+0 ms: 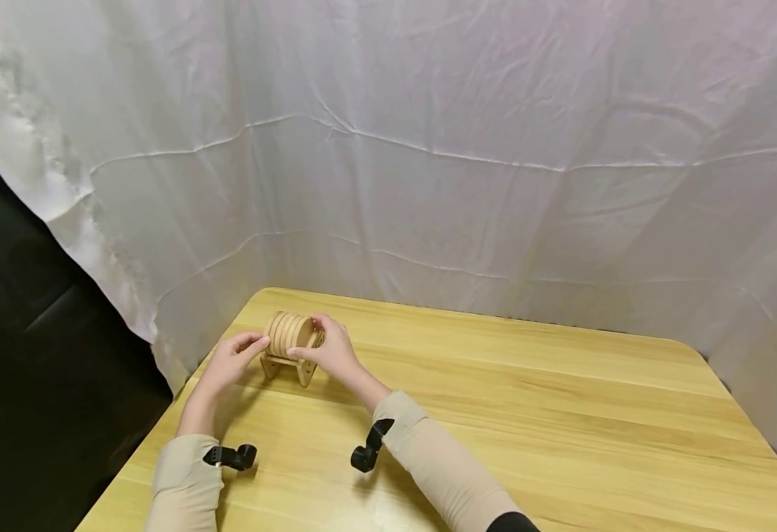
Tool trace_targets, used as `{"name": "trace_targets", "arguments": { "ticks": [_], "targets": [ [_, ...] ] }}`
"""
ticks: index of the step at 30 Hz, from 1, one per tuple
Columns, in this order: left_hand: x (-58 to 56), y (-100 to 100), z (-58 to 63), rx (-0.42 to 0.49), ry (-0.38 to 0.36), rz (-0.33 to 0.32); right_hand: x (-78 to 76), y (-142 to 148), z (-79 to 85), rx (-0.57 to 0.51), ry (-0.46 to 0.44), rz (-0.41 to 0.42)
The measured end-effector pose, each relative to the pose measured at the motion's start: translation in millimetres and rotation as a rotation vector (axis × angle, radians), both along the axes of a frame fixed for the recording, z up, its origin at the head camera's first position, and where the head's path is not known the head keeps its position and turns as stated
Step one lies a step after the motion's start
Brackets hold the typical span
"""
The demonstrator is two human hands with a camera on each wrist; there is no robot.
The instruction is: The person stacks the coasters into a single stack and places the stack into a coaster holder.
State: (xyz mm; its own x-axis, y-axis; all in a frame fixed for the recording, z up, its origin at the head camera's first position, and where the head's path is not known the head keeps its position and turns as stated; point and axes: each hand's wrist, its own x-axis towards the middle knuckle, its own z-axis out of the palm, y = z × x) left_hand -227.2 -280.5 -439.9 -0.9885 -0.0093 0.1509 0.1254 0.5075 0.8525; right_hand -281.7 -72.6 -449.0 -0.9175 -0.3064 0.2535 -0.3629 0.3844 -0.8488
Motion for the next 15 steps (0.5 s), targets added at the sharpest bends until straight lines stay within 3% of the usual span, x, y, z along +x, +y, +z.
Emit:
{"name": "trace_targets", "arguments": {
  "ticks": [5, 15],
  "targets": [
    [0.8, 3, 3.7, -0.046, 0.054, 0.015, 2.6, 0, 0.1, 0.019, -0.018, 0.005],
    [-1.4, 11, 8.2, -0.273, 0.31, 0.002, 3.2, 1, -0.6, 0.089, 0.062, 0.015]
  ]
}}
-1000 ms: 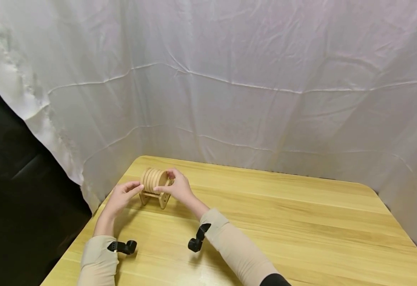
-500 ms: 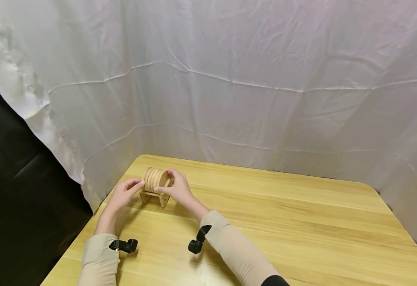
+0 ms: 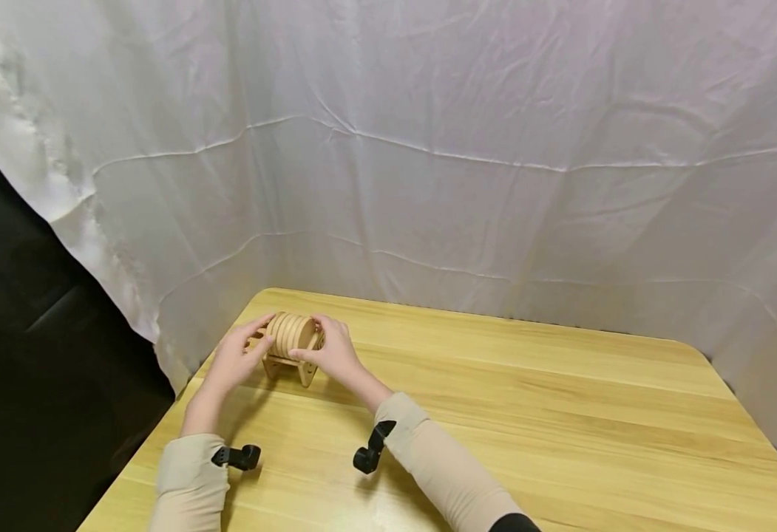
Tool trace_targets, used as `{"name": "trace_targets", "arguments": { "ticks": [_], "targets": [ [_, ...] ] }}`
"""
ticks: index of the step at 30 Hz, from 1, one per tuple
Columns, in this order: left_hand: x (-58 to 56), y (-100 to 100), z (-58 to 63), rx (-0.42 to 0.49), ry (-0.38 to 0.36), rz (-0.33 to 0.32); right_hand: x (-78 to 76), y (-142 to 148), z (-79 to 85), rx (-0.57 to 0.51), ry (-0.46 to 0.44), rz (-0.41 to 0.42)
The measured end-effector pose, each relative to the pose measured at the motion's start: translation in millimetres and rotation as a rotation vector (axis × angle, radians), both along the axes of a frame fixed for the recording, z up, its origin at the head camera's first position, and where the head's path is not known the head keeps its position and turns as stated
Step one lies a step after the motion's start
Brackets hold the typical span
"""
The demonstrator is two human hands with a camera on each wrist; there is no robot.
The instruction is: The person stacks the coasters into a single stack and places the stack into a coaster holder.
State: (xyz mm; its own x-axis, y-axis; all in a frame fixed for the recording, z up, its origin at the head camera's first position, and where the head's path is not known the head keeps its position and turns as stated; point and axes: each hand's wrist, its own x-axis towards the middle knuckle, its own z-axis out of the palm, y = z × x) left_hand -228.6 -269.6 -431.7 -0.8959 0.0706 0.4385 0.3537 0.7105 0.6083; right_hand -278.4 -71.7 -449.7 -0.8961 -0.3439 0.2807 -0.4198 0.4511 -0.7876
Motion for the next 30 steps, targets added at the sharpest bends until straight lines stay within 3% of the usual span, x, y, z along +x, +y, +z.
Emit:
{"name": "trace_targets", "arguments": {
  "ticks": [6, 15, 21, 25, 30],
  "targets": [
    [-2.9, 2, -3.5, -0.127, 0.081, 0.007, 0.2, 2, -0.4, 0.077, 0.072, 0.022],
    [-1.8, 4, -1.4, -0.156, -0.032, 0.025, -0.2, 2, -0.4, 0.124, 0.079, 0.014],
    [-3.7, 5, 0.7, -0.167, -0.048, 0.036, -4.1, 1, 0.2, 0.132, 0.101, 0.014],
    [-6.4, 7, -4.2, -0.219, -0.042, 0.035, -5.1, 2, -4.4, 0.139, 0.098, 0.004],
    [-7.0, 10, -11.6, -0.219, -0.102, 0.035, -3.2, 5, -10.3, 0.161, 0.084, -0.001]
  ]
}}
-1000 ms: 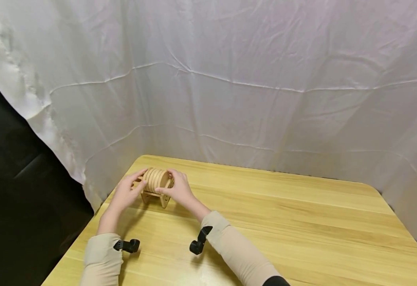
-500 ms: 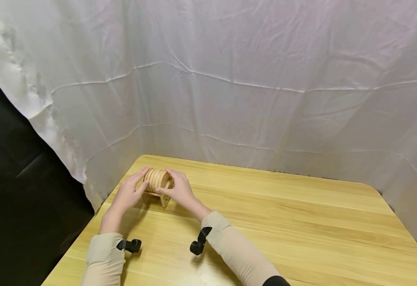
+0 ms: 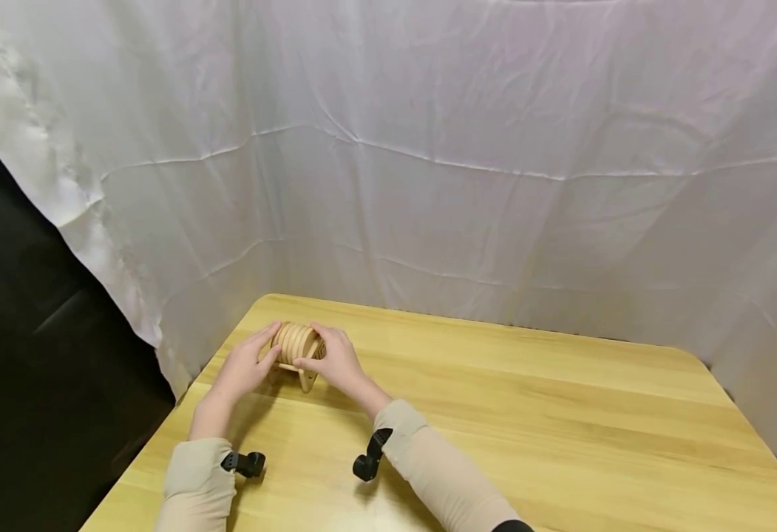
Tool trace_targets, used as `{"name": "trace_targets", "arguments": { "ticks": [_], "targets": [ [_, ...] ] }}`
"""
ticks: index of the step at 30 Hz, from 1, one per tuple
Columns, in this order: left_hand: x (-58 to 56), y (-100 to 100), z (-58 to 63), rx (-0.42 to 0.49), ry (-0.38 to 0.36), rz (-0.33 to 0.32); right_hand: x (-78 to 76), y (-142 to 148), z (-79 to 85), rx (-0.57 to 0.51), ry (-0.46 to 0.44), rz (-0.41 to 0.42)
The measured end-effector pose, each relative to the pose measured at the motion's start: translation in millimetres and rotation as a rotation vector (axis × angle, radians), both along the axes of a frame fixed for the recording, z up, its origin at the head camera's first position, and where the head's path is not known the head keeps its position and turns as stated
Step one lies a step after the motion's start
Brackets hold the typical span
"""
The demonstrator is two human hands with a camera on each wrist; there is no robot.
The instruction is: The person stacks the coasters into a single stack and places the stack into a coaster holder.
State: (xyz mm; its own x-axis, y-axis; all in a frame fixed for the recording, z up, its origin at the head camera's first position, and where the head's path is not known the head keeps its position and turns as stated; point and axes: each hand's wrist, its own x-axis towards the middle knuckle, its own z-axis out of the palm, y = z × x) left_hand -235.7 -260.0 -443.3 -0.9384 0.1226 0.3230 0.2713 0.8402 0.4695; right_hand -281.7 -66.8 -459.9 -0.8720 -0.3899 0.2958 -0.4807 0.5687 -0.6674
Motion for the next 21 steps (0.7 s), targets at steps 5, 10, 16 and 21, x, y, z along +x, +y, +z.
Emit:
{"name": "trace_targets", "arguments": {
  "ticks": [5, 10, 16, 21],
  "targets": [
    [-0.8, 1.5, -2.8, -0.009, -0.025, 0.005, 0.3, 1.7, 0.5, 0.063, 0.025, -0.004],
    [-1.7, 1.6, -3.6, -0.001, -0.063, 0.017, -1.2, 2.7, 2.4, 0.133, 0.044, -0.009],
    [-2.2, 2.8, -1.4, -0.007, -0.089, 0.047, -2.8, 2.2, 4.2, 0.13, 0.018, -0.024],
    [-4.5, 3.3, -0.3, -0.011, -0.089, 0.057, -4.6, 1.3, 4.0, 0.127, 0.018, -0.033]
  ]
}}
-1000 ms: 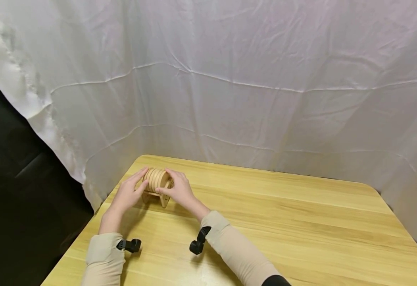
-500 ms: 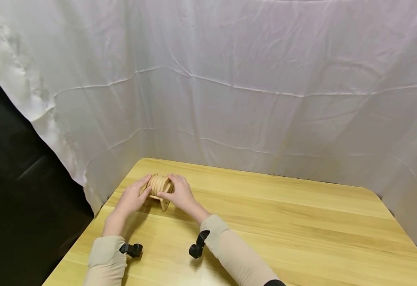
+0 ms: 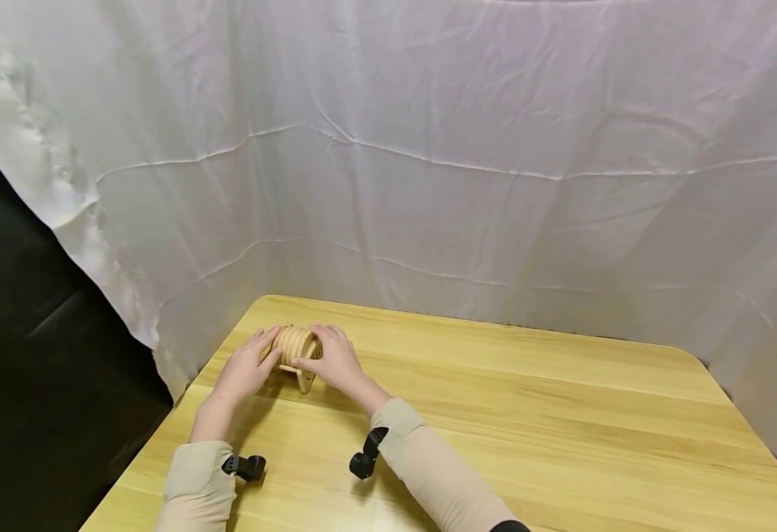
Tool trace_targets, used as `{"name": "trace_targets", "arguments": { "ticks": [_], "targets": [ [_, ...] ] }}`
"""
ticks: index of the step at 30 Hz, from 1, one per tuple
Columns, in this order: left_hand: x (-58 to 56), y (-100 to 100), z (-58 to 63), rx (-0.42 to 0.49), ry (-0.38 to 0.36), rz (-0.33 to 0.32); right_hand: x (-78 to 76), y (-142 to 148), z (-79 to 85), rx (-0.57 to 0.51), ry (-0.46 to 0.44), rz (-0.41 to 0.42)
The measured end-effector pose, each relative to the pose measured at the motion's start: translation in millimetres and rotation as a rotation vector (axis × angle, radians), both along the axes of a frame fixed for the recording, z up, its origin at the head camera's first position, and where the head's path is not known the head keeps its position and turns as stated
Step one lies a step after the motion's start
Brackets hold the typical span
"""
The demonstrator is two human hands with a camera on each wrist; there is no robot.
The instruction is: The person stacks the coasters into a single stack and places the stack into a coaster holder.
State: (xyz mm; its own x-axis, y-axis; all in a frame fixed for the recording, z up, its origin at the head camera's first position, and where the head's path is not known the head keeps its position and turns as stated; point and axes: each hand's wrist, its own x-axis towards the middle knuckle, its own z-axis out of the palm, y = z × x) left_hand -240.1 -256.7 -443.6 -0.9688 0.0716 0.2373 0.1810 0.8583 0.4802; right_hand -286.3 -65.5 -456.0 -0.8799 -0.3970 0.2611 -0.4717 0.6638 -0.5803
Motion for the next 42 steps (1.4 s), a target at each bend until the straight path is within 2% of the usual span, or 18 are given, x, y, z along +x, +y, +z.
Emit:
{"name": "trace_targets", "arguments": {
  "ticks": [5, 9, 18, 22, 27, 31, 36, 42],
  "targets": [
    [-2.3, -1, -1.9, 0.023, -0.014, 0.004, -0.3, 1, -2.6, 0.008, 0.01, 0.018],
    [-1.6, 0, -0.1, 0.001, 0.004, -0.007, 1.8, 4, -2.8, 0.033, 0.02, 0.041],
    [0.3, 8, 17.1, -0.046, 0.03, -0.044, 6.2, 23, 7.1, 0.033, 0.112, 0.036],
    [1.3, 15, 28.5, -0.08, 0.065, -0.056, 8.3, 39, 14.6, 0.042, 0.149, 0.013],
    [7.4, 25, 47.0, -0.138, 0.146, -0.069, 9.6, 61, 30.0, 0.055, 0.209, 0.0],
    [9.8, 33, 59.1, -0.157, 0.173, -0.076, 8.6, 83, 41.6, 0.064, 0.261, -0.02],
    [11.8, 45, 65.1, -0.177, 0.197, -0.072, 9.3, 112, 49.5, 0.108, 0.323, -0.059],
    [15.7, 63, 68.8, -0.186, 0.188, -0.075, 12.7, 145, 52.1, 0.13, 0.375, -0.097]
  ]
}}
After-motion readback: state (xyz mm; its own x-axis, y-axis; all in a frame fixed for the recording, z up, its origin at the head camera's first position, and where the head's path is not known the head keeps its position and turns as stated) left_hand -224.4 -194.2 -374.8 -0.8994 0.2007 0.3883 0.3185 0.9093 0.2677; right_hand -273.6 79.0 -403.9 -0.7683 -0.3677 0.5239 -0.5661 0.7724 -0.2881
